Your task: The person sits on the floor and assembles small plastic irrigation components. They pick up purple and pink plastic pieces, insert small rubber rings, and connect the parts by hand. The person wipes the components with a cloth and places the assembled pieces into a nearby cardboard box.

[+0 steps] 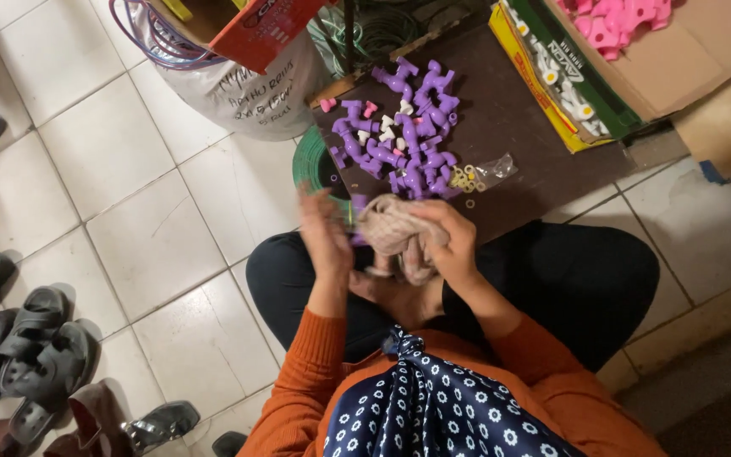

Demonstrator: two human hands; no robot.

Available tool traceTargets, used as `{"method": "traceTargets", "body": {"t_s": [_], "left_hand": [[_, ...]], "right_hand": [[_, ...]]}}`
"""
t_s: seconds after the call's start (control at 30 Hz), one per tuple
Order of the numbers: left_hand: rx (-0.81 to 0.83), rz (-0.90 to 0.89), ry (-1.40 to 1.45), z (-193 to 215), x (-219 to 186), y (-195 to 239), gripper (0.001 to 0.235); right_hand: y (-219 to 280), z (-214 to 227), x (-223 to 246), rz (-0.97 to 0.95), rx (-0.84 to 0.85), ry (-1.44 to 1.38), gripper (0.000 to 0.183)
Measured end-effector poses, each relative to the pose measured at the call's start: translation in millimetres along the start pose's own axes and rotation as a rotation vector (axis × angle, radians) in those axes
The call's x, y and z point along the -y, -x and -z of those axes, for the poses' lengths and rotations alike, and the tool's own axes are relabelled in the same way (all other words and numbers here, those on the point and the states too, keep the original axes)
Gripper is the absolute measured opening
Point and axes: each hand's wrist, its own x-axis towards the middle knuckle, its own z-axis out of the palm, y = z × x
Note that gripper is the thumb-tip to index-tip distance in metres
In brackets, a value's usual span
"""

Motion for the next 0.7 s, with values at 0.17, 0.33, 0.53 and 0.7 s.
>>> {"method": "traceTargets", "body": {"t_s": [0.17, 0.33, 0.53, 0.7], "left_hand": [[0.453, 0.06, -0.197, -17, 36, 21, 0.048], [0.484, 0.057, -0.113, -14, 51, 9, 0.054], [0.609, -0.057, -0.25, 1, 63, -2, 0.046], [0.848, -0.271, -0.595, 5, 42, 23, 0.072]], "right_hand": [[4, -36, -33, -0.272, -0.07, -0.142, 0.039], [7, -1, -64, -0.441, -0.258, -0.246, 0.04], [30, 65, -200, -0.938, -0.646, -0.575, 0.034], [29, 87, -194, -0.791, -0.549, -0.479, 0.036]]}}
